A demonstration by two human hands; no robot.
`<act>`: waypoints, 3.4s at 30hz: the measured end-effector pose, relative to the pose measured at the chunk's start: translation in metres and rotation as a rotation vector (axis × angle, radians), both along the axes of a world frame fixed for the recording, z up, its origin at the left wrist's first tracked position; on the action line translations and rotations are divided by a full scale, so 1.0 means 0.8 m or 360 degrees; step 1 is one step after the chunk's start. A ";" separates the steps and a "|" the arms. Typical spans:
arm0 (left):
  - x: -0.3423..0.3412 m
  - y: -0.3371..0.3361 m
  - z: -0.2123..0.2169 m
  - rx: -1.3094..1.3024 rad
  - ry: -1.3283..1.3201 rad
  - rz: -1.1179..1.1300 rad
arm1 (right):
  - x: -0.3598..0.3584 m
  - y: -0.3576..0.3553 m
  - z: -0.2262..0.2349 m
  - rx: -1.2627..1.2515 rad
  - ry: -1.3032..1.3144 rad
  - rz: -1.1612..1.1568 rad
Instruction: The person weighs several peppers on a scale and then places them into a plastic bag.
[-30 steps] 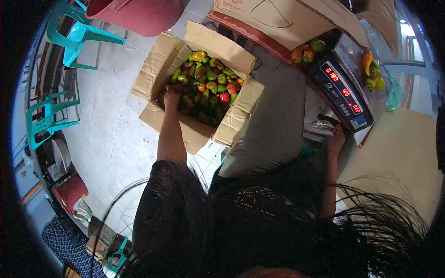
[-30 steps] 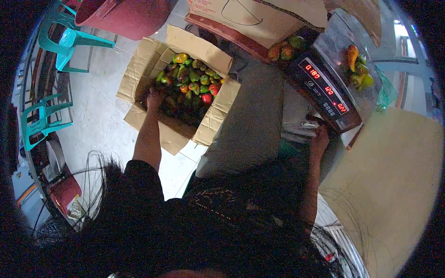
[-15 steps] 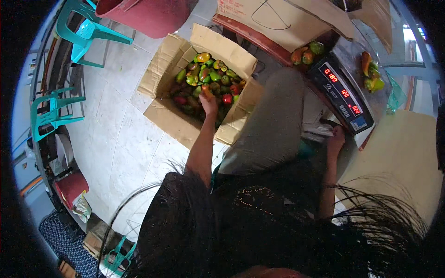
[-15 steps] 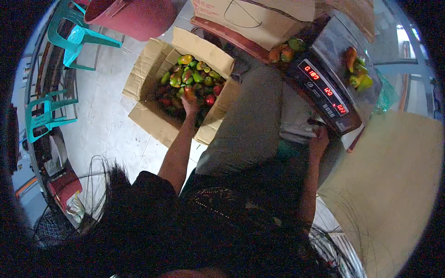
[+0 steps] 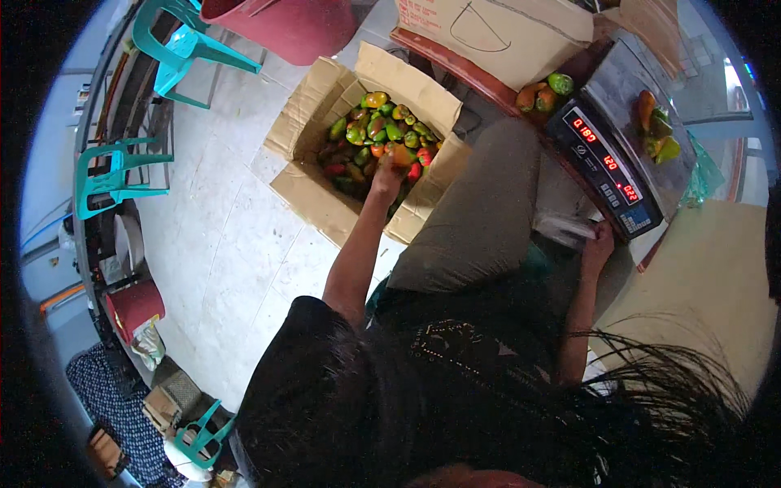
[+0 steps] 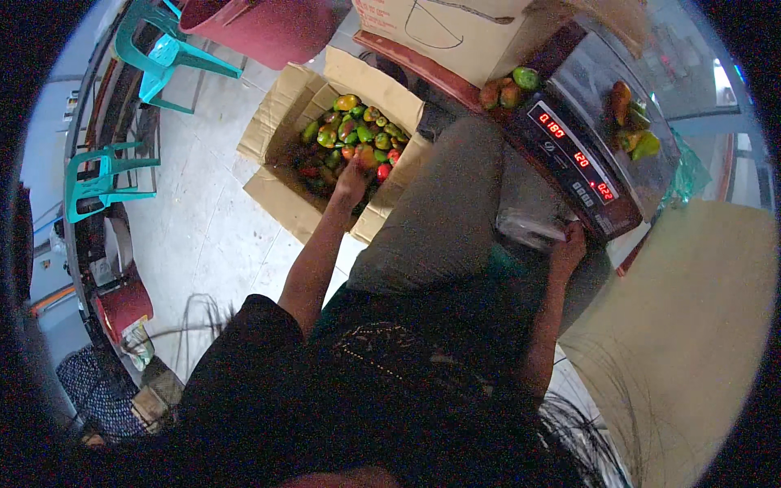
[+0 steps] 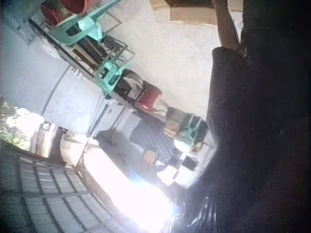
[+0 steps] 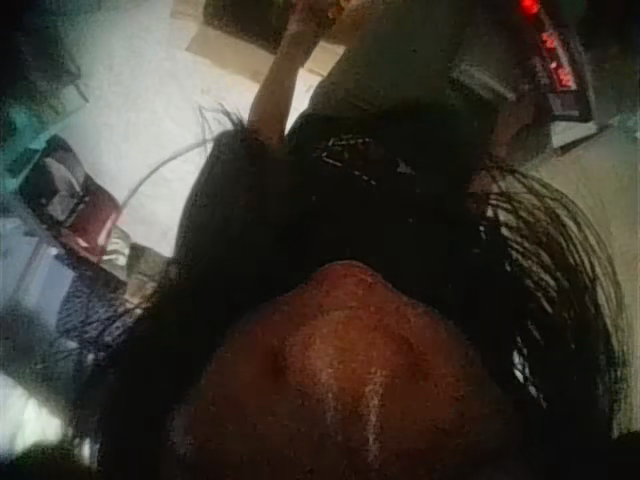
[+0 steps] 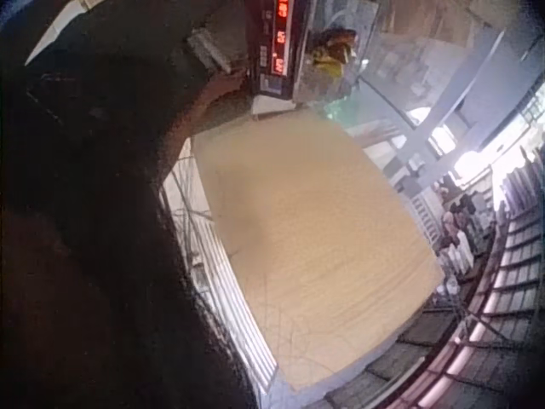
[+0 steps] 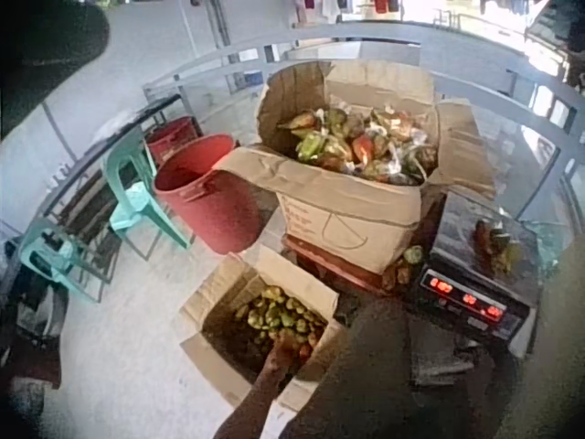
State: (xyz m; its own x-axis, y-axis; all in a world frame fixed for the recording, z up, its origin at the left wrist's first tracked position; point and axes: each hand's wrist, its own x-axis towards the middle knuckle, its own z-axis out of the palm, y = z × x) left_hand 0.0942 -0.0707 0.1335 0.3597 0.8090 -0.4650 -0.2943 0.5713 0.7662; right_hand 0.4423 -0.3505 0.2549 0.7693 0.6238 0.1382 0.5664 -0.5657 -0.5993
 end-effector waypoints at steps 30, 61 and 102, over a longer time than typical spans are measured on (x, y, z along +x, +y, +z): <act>-0.091 0.069 0.032 0.1318 0.2196 -0.0683 | -0.031 0.018 0.018 0.0466 0.0386 -0.0308; 0.463 -0.061 0.252 0.2247 0.1332 -0.0142 | -0.017 0.031 -0.009 0.0831 0.0549 -0.0390; -0.035 0.034 0.044 0.1217 0.2118 -0.0757 | -0.017 0.035 -0.011 0.0615 0.0294 -0.0406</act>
